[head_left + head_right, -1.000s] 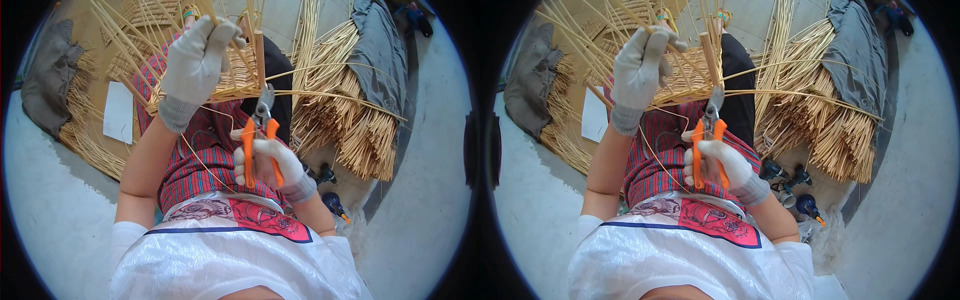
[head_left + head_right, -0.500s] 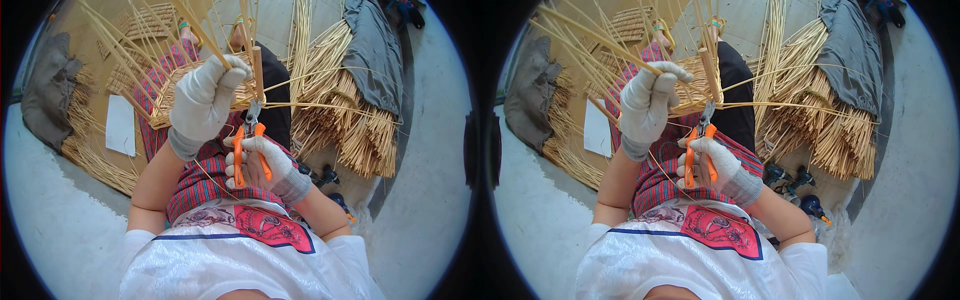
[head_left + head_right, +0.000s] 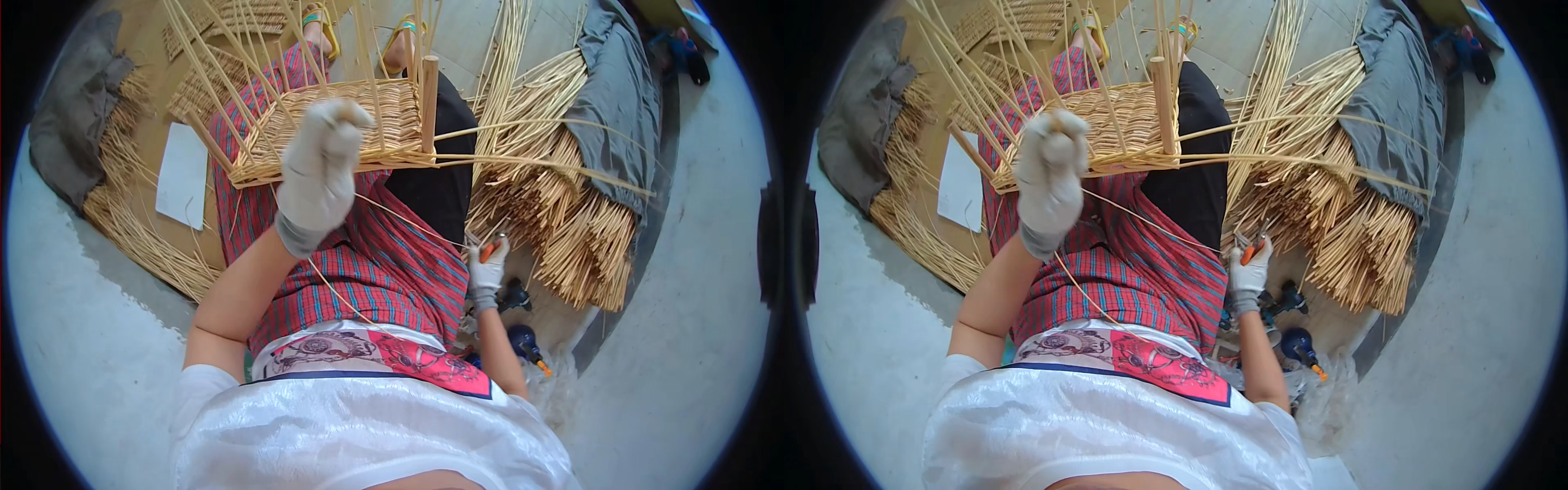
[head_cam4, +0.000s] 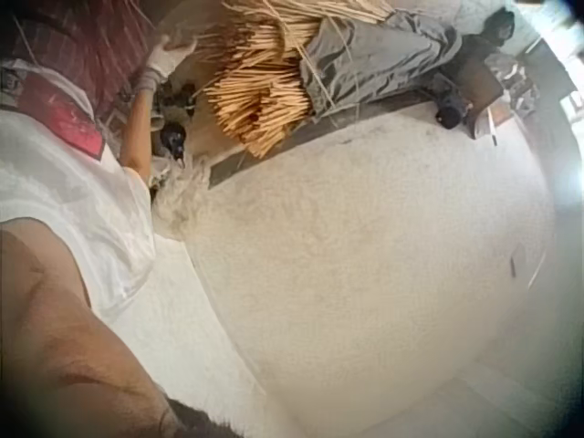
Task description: The person is weaving a wicker basket using long straw-like materials and a wooden frame.
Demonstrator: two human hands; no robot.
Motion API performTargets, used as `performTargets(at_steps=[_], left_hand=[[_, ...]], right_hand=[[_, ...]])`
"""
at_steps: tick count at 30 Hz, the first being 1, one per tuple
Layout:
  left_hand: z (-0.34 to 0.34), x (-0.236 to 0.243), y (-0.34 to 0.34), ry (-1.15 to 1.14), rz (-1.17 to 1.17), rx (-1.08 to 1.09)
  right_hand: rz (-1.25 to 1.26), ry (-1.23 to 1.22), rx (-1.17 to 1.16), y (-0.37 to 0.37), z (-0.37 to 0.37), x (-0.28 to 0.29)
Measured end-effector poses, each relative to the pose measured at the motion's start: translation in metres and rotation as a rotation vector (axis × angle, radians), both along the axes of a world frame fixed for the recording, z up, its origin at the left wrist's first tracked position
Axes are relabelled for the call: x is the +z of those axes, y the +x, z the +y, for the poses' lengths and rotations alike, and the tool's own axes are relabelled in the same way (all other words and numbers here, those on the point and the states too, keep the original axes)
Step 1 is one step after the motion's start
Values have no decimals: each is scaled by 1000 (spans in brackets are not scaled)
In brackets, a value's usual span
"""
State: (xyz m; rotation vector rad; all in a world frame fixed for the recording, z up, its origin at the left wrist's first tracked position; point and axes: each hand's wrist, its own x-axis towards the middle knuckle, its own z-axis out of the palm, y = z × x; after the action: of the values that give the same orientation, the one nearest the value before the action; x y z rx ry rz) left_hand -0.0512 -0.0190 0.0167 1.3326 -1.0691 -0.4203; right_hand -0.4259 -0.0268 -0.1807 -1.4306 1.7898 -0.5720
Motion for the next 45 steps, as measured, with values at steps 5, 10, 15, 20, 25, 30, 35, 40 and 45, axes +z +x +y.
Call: performTargets(at_steps=[5, 10, 15, 20, 25, 30, 35, 40, 45], left_hand=[[14, -38, -46, 100, -140, -327], [1, -36, -59, 151, -477, -322], [1, -36, -78, 108, -882, -427], [-5, -48, -57, 419, -849, -125], [2, -66, -46, 266, -711, -194], [9, -46, -40, 246, -662, -324], [14, -44, -37, 300, -658, -355], [18, -43, -36, 244, -607, -366], [25, -44, -27, 209, -560, -402]], right_hand=[[502, 555, -246, -52, 9, -101], [-22, 337, 153, -55, -51, -46], [-695, 81, 387, 77, -56, 204], [-987, -174, 282, 33, -116, 233], [-871, -224, 86, 74, -99, 217], [-857, -146, 225, 77, -79, 190], [-832, -163, 265, 76, -73, 190], [-556, -479, 348, 85, -60, 202], [-518, -631, 577, 78, -50, 201]])
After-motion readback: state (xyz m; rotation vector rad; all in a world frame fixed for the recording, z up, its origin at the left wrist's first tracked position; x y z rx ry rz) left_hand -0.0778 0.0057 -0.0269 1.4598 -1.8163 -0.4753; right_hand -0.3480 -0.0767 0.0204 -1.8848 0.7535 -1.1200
